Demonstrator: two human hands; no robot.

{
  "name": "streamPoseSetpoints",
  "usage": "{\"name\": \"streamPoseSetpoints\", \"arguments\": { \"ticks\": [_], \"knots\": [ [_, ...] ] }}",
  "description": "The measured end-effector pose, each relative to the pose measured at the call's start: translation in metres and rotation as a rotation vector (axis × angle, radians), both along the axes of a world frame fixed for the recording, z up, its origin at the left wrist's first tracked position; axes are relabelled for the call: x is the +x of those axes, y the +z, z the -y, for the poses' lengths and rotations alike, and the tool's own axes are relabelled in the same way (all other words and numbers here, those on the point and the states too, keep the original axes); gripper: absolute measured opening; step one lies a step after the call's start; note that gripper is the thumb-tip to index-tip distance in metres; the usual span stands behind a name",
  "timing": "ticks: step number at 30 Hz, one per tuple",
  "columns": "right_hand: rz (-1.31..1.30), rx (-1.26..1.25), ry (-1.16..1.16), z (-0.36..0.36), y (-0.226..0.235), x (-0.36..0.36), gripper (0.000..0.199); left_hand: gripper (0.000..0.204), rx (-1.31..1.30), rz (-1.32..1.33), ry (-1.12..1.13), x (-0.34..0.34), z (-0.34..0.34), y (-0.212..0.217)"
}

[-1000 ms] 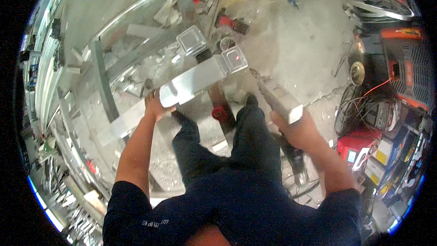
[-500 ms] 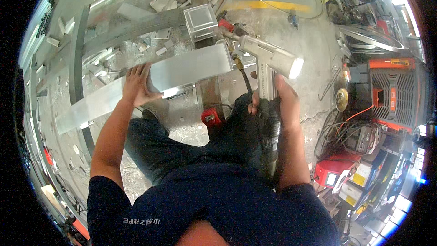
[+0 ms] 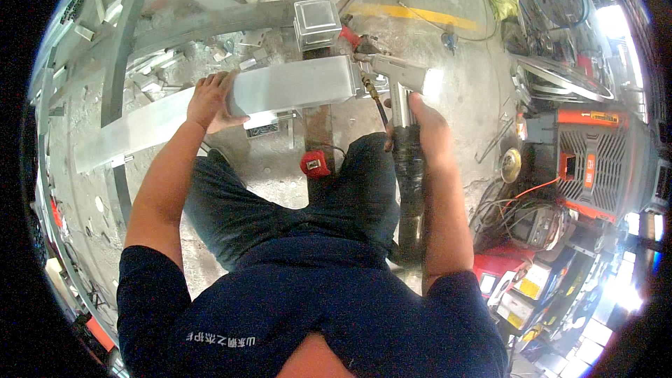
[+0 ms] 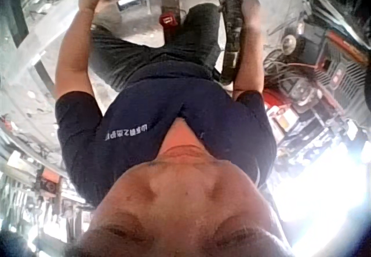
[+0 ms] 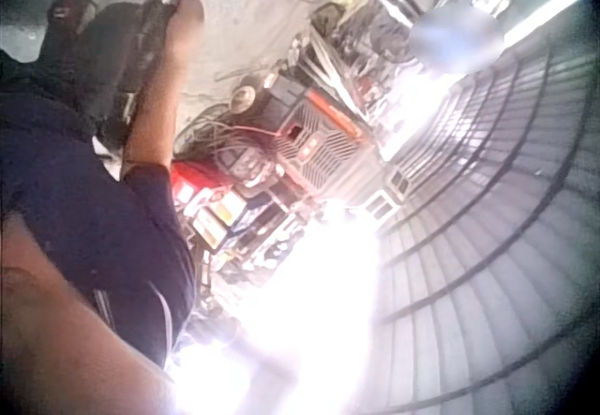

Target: The person welds aluminum profiles and metal frames using a handheld welding torch. They position pieces on a workbench, tack weld joints, and adjust components to assemble a larger frame structure.

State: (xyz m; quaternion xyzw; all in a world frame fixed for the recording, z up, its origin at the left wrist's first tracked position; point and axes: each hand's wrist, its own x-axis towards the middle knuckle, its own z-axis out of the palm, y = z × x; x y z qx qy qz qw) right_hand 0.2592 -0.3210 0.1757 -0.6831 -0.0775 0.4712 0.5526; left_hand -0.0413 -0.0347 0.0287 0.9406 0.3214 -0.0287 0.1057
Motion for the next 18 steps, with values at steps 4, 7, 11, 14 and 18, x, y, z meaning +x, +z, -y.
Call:
{"name": "streamPoseSetpoints", "arguments": {
  "ticks": [4,7,11,14,18],
  "knots": [
    [0.007,-0.033,0.022,-0.009,-0.007,0.004,0.058,0.115,-0.047,-0.003,-0.011,-0.001,-0.002,0.0],
    [-0.004,-0.033,0.018,-0.011,-0.011,0.006,0.058,0.114,-0.043,0.019,-0.008,-0.001,-0.002,0.002],
    [0.011,-0.059,0.024,-0.016,-0.01,0.006,0.058,0.112,0.008,0.021,-0.014,-0.002,-0.001,-0.003],
    [0.016,-0.072,0.036,-0.016,-0.014,0.009,0.058,0.112,0.008,0.032,-0.014,-0.001,-0.003,-0.003],
    [0.046,-0.054,0.057,-0.017,-0.014,0.009,0.059,0.112,0.008,0.02,-0.01,0.0,-0.002,0.0]
  ]
}}
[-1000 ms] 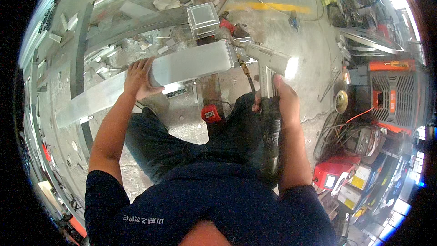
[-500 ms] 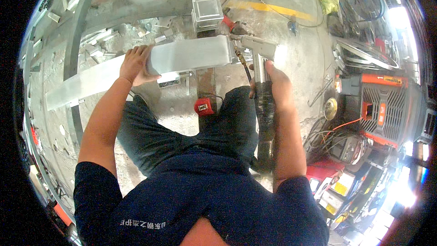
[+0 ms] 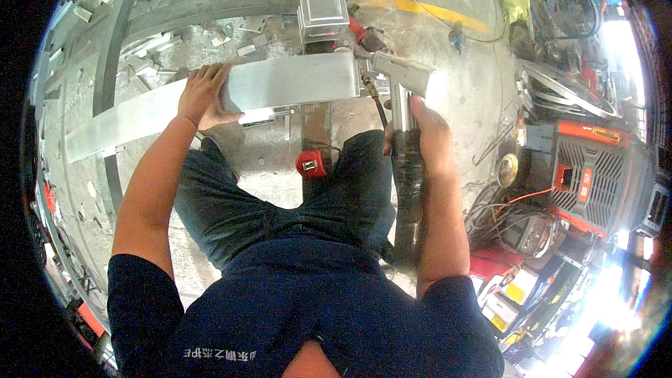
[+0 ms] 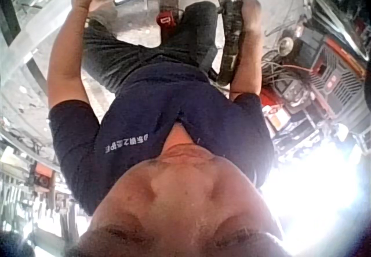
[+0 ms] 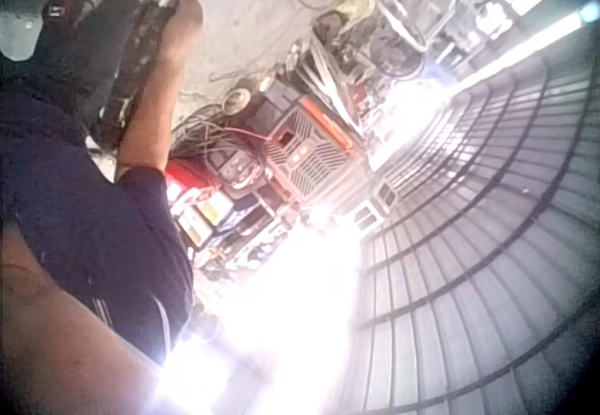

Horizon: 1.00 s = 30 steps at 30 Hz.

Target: The person welds aluminum profiles and metal frames using a handheld welding torch. They position pieces on a workbench, tack weld joints, and adjust components to assemble a larger frame structure.

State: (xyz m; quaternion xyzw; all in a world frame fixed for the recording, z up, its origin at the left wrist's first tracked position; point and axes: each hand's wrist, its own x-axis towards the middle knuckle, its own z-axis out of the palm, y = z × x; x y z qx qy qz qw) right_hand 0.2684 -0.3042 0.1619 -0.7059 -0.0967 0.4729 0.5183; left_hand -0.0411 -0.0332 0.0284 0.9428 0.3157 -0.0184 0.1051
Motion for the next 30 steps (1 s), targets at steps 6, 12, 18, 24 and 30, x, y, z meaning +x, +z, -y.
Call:
{"name": "streamPoseSetpoints", "arguments": {
  "ticks": [6,12,18,24,30],
  "knots": [
    [-0.01,0.008,0.004,-0.001,0.001,-0.002,0.06,0.111,-0.003,0.019,-0.011,-0.001,-0.001,0.001],
    [-0.014,0.011,-0.01,0.001,-0.001,-0.004,0.059,0.113,0.034,0.007,-0.008,-0.002,0.001,-0.001],
    [-0.033,-0.005,-0.028,0.0,-0.001,-0.004,0.057,0.114,0.037,-0.003,-0.01,-0.003,0.0,-0.005],
    [-0.037,-0.058,-0.045,-0.005,0.004,-0.005,0.055,0.113,0.005,-0.003,0.014,-0.001,0.0,-0.002],
    [0.017,-0.101,0.015,-0.006,0.014,-0.006,0.048,0.109,-0.004,0.012,0.012,-0.001,0.001,0.0]
  ]
}}
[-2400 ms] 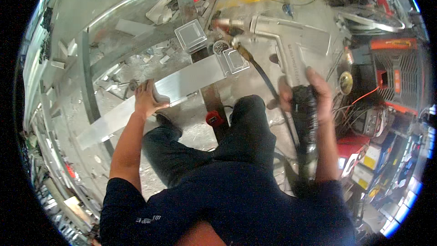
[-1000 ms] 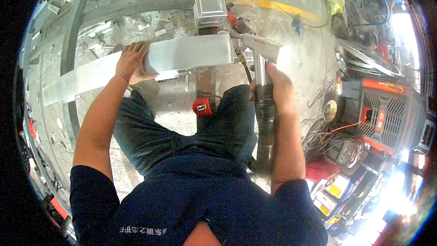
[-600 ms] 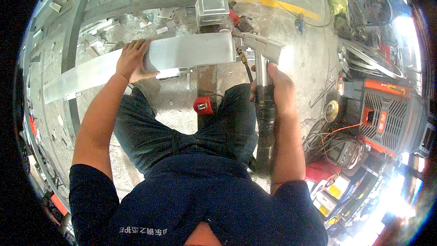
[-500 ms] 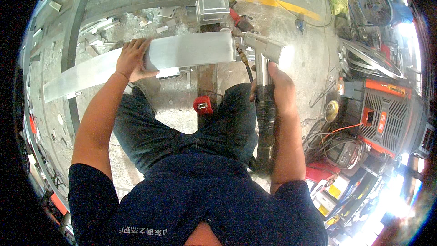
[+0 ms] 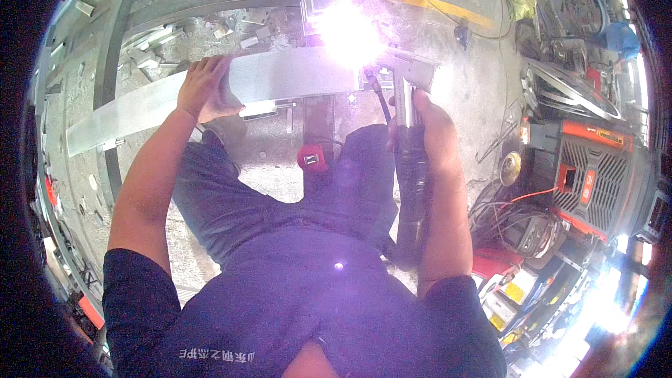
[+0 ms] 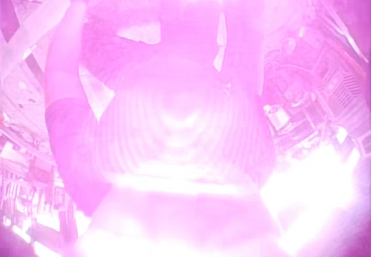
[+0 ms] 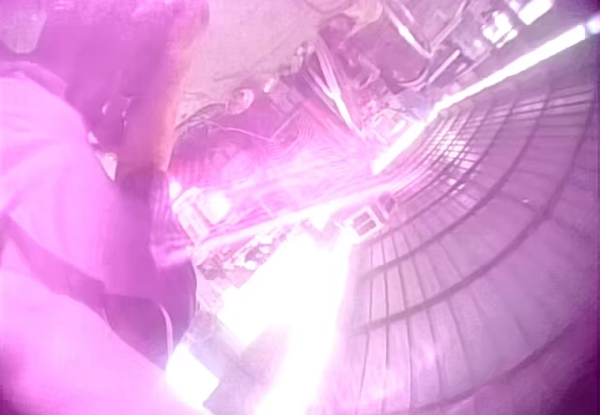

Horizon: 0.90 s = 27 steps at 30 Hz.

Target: The person welds aluminum profiles and metal frames using a handheld welding torch. They position pieces on a workbench, tack weld joints, and adjust components to assemble a larger frame structure.

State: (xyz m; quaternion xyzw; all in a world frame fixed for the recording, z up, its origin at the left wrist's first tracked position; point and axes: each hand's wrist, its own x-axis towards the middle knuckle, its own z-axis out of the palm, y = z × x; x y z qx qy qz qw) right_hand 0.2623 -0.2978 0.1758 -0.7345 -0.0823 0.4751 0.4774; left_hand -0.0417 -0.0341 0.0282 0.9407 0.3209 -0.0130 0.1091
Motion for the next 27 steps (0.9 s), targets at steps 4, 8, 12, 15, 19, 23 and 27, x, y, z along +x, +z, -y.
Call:
{"name": "streamPoseSetpoints", "arguments": {
  "ticks": [4,8,12,15,19,23,27],
  "knots": [
    [-0.007,0.007,0.001,0.002,0.003,-0.002,0.047,0.108,-0.005,0.023,-0.012,0.001,-0.001,-0.001],
    [-0.016,0.012,-0.003,0.005,0.001,0.0,0.05,0.109,0.018,0.023,-0.019,-0.001,-0.002,-0.005],
    [0.008,0.003,-0.013,0.008,-0.003,-0.001,0.055,0.11,0.02,0.028,-0.018,-0.001,-0.001,-0.003],
    [-0.034,0.009,-0.002,0.012,-0.001,0.0,0.051,0.11,0.021,0.027,-0.016,-0.001,0.0,-0.002],
    [-0.054,0.022,0.006,0.015,0.0,0.0,0.048,0.109,0.018,0.014,-0.006,0.001,0.0,-0.001],
    [-0.039,0.028,0.025,0.019,0.001,-0.001,0.048,0.109,0.011,0.005,-0.009,0.001,0.0,-0.001],
    [-0.026,0.0,0.018,0.02,0.003,-0.003,0.048,0.11,0.013,-0.006,-0.012,0.001,-0.001,-0.001]
  ]
}}
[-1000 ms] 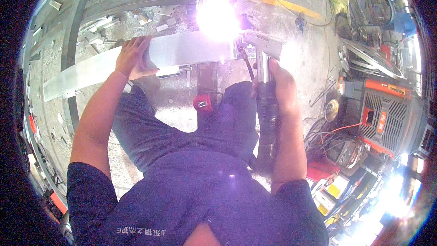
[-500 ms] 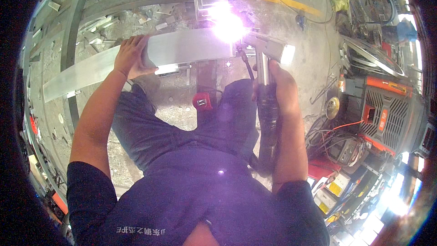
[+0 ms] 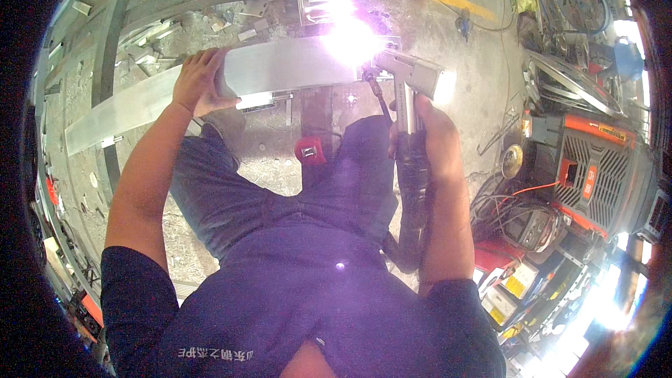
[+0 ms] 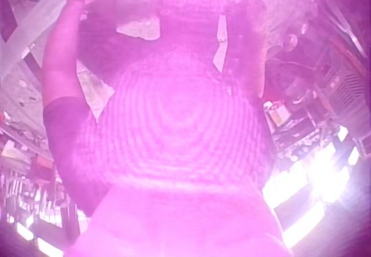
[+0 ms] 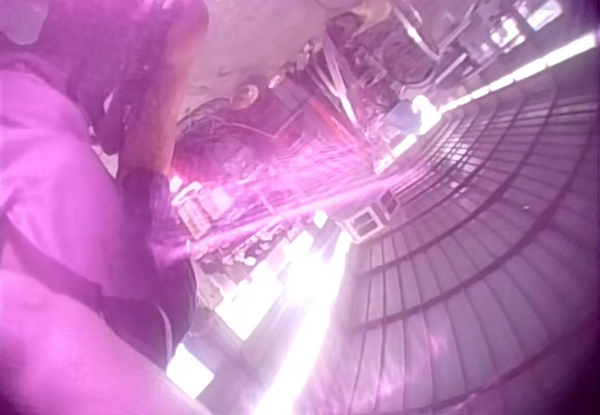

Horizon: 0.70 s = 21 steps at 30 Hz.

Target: The person welds aluminum profiles and metal frames using a handheld welding torch. They position pieces on a workbench, tack weld joints, and adjust components to assemble a larger frame structure.

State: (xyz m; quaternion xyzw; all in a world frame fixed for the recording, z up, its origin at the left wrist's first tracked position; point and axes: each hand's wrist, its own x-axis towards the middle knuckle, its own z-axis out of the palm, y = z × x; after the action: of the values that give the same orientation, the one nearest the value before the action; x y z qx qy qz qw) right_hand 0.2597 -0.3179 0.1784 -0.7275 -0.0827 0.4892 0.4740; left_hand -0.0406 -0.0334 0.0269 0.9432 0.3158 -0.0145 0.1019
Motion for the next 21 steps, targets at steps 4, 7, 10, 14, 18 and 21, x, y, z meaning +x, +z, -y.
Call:
{"name": "streamPoseSetpoints", "arguments": {
  "ticks": [4,7,10,14,18,21],
  "knots": [
    [-0.033,0.035,0.005,0.004,0.0,-0.001,0.049,0.114,-0.018,-0.002,0.009,0.0,0.001,0.001],
    [-0.001,0.016,-0.013,0.007,-0.002,-0.002,0.05,0.115,-0.035,0.002,0.006,0.0,0.0,0.0],
    [-0.013,0.02,-0.019,0.01,-0.001,-0.003,0.049,0.114,-0.028,0.002,0.004,0.0,-0.001,-0.001],
    [-0.028,0.041,-0.003,0.014,-0.003,-0.002,0.047,0.111,0.0,-0.061,0.032,0.003,0.004,0.004],
    [-0.036,0.026,-0.022,0.016,-0.002,-0.004,0.046,0.112,-0.027,-0.056,0.02,0.002,0.0,0.004],
    [-0.032,0.03,-0.008,0.019,-0.004,-0.003,0.046,0.112,-0.014,-0.063,0.024,0.002,0.001,0.002]
  ]
}}
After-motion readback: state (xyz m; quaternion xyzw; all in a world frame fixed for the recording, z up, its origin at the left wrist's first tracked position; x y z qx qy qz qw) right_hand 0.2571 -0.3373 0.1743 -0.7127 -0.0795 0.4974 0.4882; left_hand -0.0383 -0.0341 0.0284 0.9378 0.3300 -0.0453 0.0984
